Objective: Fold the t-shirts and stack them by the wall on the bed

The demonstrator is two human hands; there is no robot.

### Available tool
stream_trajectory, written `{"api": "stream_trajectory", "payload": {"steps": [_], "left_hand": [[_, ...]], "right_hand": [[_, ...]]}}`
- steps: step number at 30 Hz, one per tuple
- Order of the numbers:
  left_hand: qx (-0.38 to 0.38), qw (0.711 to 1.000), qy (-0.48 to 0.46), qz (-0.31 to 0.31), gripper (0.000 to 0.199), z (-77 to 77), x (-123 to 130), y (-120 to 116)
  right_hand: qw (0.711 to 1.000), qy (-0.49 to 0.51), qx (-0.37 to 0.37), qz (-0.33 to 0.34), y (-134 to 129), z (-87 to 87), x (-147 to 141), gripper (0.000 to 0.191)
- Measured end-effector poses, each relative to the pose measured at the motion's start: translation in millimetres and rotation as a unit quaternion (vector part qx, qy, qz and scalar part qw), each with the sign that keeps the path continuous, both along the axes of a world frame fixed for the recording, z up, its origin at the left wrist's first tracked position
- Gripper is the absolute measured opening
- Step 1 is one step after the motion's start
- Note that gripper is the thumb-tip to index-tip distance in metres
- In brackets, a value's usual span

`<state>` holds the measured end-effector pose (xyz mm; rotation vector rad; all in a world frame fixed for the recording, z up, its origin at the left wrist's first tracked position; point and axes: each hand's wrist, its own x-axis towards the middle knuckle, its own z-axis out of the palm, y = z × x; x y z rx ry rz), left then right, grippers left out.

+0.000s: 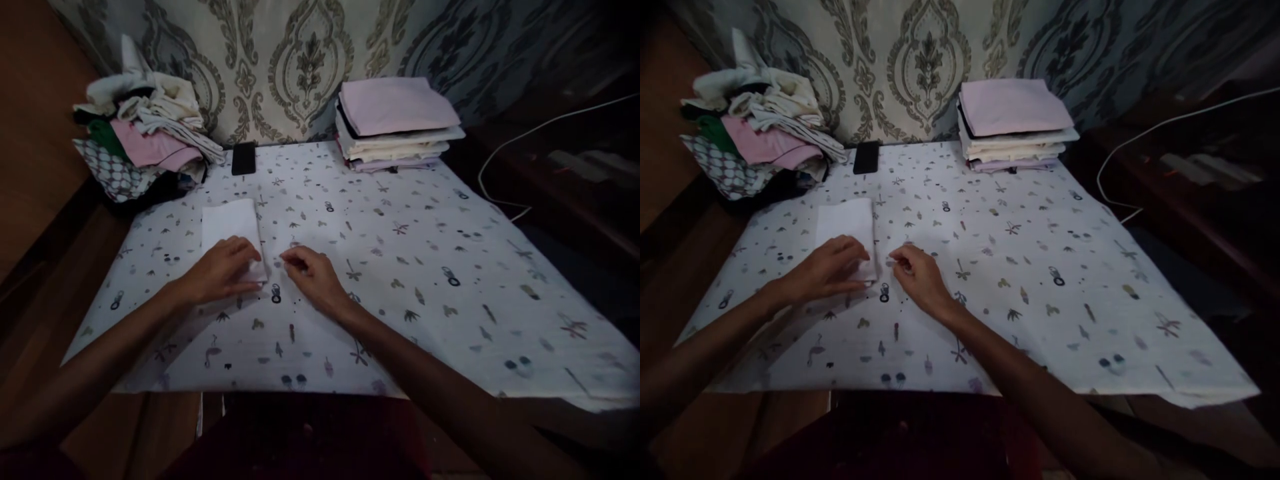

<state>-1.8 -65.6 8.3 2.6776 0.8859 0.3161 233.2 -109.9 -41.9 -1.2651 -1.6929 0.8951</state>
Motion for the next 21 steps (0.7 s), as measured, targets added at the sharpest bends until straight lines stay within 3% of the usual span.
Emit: {"api": "stream_trajectory", "payload": {"steps": [3, 7, 11, 18, 21], "left_hand": [[0.065, 0.997, 0.040, -0.008, 0.027, -10.1, -1.1, -17.7], [0.084, 0.996, 0.015, -0.007, 0.016, -16.9, 0.8, -21.7], [0.124, 0.992, 0.009, 0.000, 0.016, -18.4, 3.5, -24.6], [0.273, 0.959, 0.065, 0.038, 0.025, -31.8, 13.7, -34.2], [0.290, 0.954, 0.059, 0.036, 0.024, -35.2, 17.5, -35.9]], "right_hand": [[0.991, -0.119, 0.041, 0.043, -4.0, -1.8, -13.6, 0.008], [0.969, -0.228, 0.068, 0.069, -5.9, -0.9, -27.1, 0.002], [0.969, -0.227, 0.078, 0.057, -7.1, -0.9, -31.3, 0.009], [0.979, -0.181, 0.093, 0.031, -7.4, -4.1, -34.4, 0.011], [0.973, -0.205, 0.102, 0.025, -7.3, -6.7, -33.9, 0.012]]}}
